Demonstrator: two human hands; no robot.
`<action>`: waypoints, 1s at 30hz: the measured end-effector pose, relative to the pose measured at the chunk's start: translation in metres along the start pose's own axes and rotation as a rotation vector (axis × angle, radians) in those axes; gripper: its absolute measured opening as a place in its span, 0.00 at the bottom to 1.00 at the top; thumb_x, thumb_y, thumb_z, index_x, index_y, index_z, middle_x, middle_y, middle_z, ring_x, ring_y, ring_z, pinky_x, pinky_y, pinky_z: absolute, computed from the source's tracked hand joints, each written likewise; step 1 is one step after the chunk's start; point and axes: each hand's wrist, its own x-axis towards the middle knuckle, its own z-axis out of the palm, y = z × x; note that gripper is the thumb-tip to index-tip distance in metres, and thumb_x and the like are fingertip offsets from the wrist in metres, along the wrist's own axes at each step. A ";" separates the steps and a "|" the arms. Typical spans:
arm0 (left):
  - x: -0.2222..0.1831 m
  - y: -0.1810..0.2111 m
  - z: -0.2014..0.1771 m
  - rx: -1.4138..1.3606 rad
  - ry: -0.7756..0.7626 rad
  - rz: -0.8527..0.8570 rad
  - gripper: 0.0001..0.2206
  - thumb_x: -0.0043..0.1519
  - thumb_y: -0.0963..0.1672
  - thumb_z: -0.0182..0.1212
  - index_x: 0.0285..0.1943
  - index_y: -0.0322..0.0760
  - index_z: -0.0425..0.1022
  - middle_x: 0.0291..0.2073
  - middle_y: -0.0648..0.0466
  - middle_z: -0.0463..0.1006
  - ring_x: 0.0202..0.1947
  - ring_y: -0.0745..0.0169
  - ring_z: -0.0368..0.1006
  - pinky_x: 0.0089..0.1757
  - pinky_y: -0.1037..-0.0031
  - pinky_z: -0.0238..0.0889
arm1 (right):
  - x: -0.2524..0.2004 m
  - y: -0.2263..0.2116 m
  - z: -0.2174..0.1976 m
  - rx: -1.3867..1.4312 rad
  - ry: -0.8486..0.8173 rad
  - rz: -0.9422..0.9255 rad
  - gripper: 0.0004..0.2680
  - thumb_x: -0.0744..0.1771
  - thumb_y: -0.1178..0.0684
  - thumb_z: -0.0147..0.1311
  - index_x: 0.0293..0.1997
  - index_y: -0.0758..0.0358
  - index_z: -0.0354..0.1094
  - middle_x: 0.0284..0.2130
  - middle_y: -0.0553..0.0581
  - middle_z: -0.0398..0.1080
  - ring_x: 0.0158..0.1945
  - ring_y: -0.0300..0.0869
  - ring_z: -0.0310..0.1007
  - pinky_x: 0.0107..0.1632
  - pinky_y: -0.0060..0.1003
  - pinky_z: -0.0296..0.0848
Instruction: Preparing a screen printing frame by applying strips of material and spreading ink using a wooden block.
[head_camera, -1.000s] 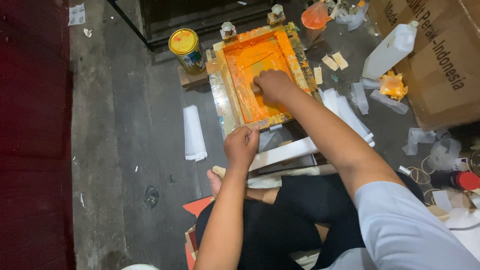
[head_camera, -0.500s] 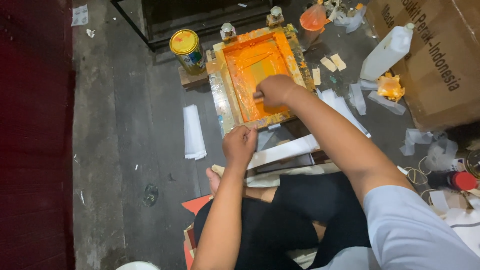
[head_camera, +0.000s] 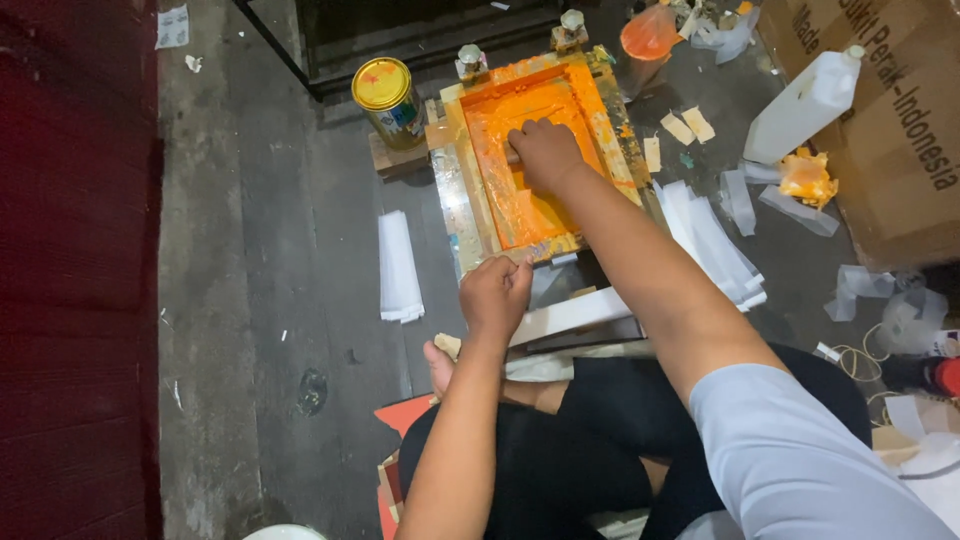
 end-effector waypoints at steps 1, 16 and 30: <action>0.000 0.002 -0.001 -0.001 -0.001 -0.001 0.18 0.56 0.48 0.71 0.17 0.45 0.67 0.12 0.53 0.65 0.20 0.48 0.71 0.30 0.68 0.65 | 0.001 0.002 0.004 0.000 -0.001 0.001 0.25 0.59 0.58 0.70 0.63 0.60 0.69 0.47 0.62 0.72 0.54 0.56 0.72 0.54 0.51 0.70; -0.001 0.001 -0.008 -0.062 -0.019 -0.026 0.18 0.57 0.47 0.70 0.17 0.43 0.66 0.12 0.51 0.63 0.19 0.47 0.70 0.29 0.69 0.62 | -0.054 -0.004 -0.017 -0.060 -0.249 -0.104 0.24 0.60 0.53 0.63 0.64 0.56 0.69 0.52 0.60 0.74 0.57 0.56 0.73 0.57 0.55 0.72; 0.001 0.007 -0.012 -0.086 -0.024 -0.003 0.19 0.59 0.47 0.69 0.17 0.41 0.66 0.12 0.51 0.64 0.19 0.47 0.70 0.29 0.69 0.62 | -0.065 -0.004 -0.055 0.159 -0.150 -0.046 0.14 0.63 0.58 0.51 0.51 0.59 0.79 0.38 0.63 0.80 0.48 0.60 0.79 0.53 0.54 0.74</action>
